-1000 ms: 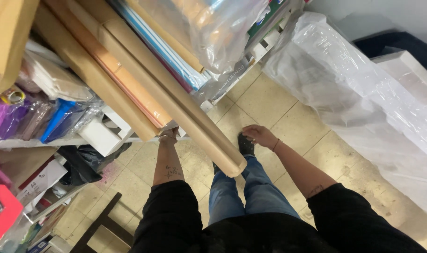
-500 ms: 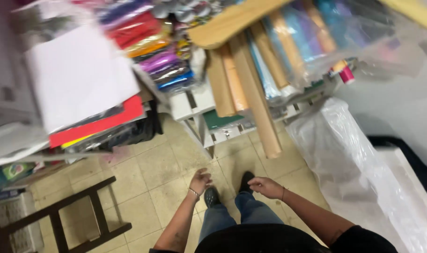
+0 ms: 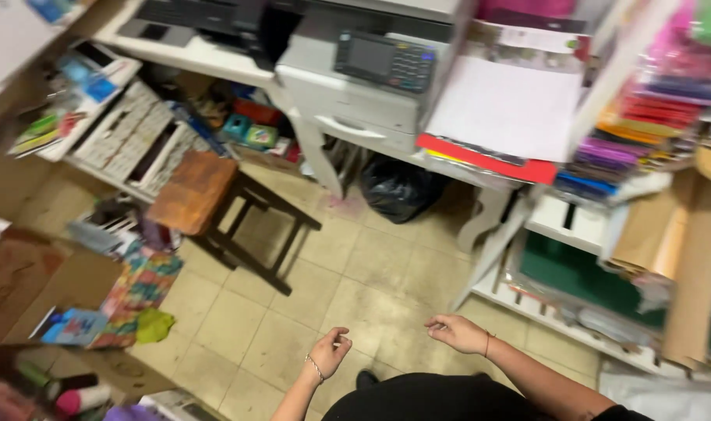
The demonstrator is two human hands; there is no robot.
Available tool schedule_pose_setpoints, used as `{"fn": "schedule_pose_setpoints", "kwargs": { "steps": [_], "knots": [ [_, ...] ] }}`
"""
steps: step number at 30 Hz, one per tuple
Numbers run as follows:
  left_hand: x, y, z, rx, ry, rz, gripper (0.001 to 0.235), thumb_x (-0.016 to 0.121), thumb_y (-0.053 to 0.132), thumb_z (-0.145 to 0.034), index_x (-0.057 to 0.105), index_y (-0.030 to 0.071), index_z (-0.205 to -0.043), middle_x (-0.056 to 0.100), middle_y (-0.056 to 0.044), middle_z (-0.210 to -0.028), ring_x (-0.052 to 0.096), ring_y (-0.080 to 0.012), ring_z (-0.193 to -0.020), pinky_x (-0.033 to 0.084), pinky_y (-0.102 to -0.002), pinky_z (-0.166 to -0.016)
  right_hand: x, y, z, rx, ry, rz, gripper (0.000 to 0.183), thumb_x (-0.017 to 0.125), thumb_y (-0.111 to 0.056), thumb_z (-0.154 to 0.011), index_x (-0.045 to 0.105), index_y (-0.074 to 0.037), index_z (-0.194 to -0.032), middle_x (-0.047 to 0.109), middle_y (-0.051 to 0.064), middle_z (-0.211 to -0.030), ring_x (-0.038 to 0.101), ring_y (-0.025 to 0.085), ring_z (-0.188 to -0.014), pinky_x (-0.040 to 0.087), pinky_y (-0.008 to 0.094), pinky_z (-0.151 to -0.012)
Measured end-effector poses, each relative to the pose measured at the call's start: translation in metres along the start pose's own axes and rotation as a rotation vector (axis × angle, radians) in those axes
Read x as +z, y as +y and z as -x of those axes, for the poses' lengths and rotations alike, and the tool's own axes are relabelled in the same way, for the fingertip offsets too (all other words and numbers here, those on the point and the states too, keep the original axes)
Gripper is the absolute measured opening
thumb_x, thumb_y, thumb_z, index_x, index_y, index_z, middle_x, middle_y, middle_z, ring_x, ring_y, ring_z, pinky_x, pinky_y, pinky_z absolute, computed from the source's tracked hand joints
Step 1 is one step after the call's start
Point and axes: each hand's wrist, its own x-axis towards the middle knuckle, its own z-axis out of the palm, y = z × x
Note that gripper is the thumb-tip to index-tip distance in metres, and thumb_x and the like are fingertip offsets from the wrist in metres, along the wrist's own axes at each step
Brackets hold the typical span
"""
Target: Cleaning and organizing plastic-wrapped folders on a store counter.
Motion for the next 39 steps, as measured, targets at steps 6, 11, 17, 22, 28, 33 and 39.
{"fn": "schedule_pose_setpoints", "kwargs": {
  "steps": [6,11,17,22,28,33,39],
  "knots": [
    [-0.099,-0.096,0.059,-0.004,0.266,0.076,0.039,0.069,0.029,-0.094,0.064,0.008,-0.126,0.076,-0.010,-0.101,0.074,-0.0203,-0.094,0.060,-0.033,-0.085,0.077,-0.158,-0.077,-0.156,-0.257,0.283,0.043,0.062,-0.033,-0.096,0.065,-0.008,-0.130,0.075,0.008,-0.121,0.071,0.018,-0.114,0.055,0.032,-0.098],
    [-0.151,-0.110,0.097,-0.059,0.453,0.214,0.043,0.068,0.029,-0.093,0.061,0.009,-0.130,0.074,-0.009,-0.107,0.074,-0.0199,-0.092,0.060,-0.034,-0.084,0.121,-0.243,-0.126,-0.210,-0.471,0.536,0.045,0.062,-0.037,-0.094,0.065,-0.012,-0.131,0.074,0.006,-0.125,0.072,0.019,-0.114,0.055,0.032,-0.098],
    [-0.210,-0.130,0.127,-0.035,0.557,0.343,0.045,0.066,0.031,-0.096,0.058,0.009,-0.134,0.072,-0.009,-0.117,0.075,-0.0199,-0.100,0.059,-0.034,-0.088,0.165,-0.315,-0.235,-0.323,-0.695,0.761,0.046,0.064,-0.039,-0.095,0.063,-0.011,-0.132,0.073,0.006,-0.128,0.071,0.020,-0.116,0.055,0.033,-0.099],
    [-0.278,-0.141,0.137,-0.193,0.744,0.322,0.045,0.066,0.032,-0.095,0.058,0.010,-0.133,0.073,-0.010,-0.119,0.075,-0.0218,-0.100,0.059,-0.034,-0.088,0.202,-0.404,-0.342,-0.452,-0.784,0.871,0.049,0.063,-0.038,-0.093,0.062,-0.012,-0.134,0.071,0.006,-0.130,0.073,0.019,-0.114,0.056,0.033,-0.098],
    [-0.351,-0.140,0.129,-0.222,1.004,0.340,0.043,0.066,0.028,-0.095,0.059,0.008,-0.133,0.072,-0.013,-0.119,0.075,-0.0226,-0.101,0.059,-0.035,-0.087,0.259,-0.496,-0.448,-0.649,-0.970,0.916,0.051,0.066,-0.037,-0.093,0.060,-0.009,-0.135,0.073,0.009,-0.128,0.072,0.022,-0.113,0.056,0.034,-0.097],
    [-0.388,-0.130,0.140,-0.231,1.201,0.289,0.038,0.068,0.024,-0.095,0.063,0.008,-0.129,0.074,-0.013,-0.114,0.074,-0.0235,-0.100,0.058,-0.035,-0.088,0.342,-0.565,-0.485,-0.790,-1.183,0.963,0.050,0.066,-0.036,-0.094,0.060,-0.008,-0.134,0.074,0.010,-0.124,0.072,0.023,-0.108,0.057,0.036,-0.094],
    [-0.451,-0.145,0.184,-0.316,1.498,0.231,0.027,0.067,0.019,-0.095,0.069,0.006,-0.119,0.074,-0.012,-0.107,0.074,-0.0241,-0.098,0.057,-0.037,-0.086,0.462,-0.623,-0.501,-0.930,-1.377,0.914,0.045,0.065,-0.032,-0.094,0.061,-0.011,-0.134,0.072,0.008,-0.126,0.072,0.023,-0.105,0.057,0.036,-0.090]
  ]
}}
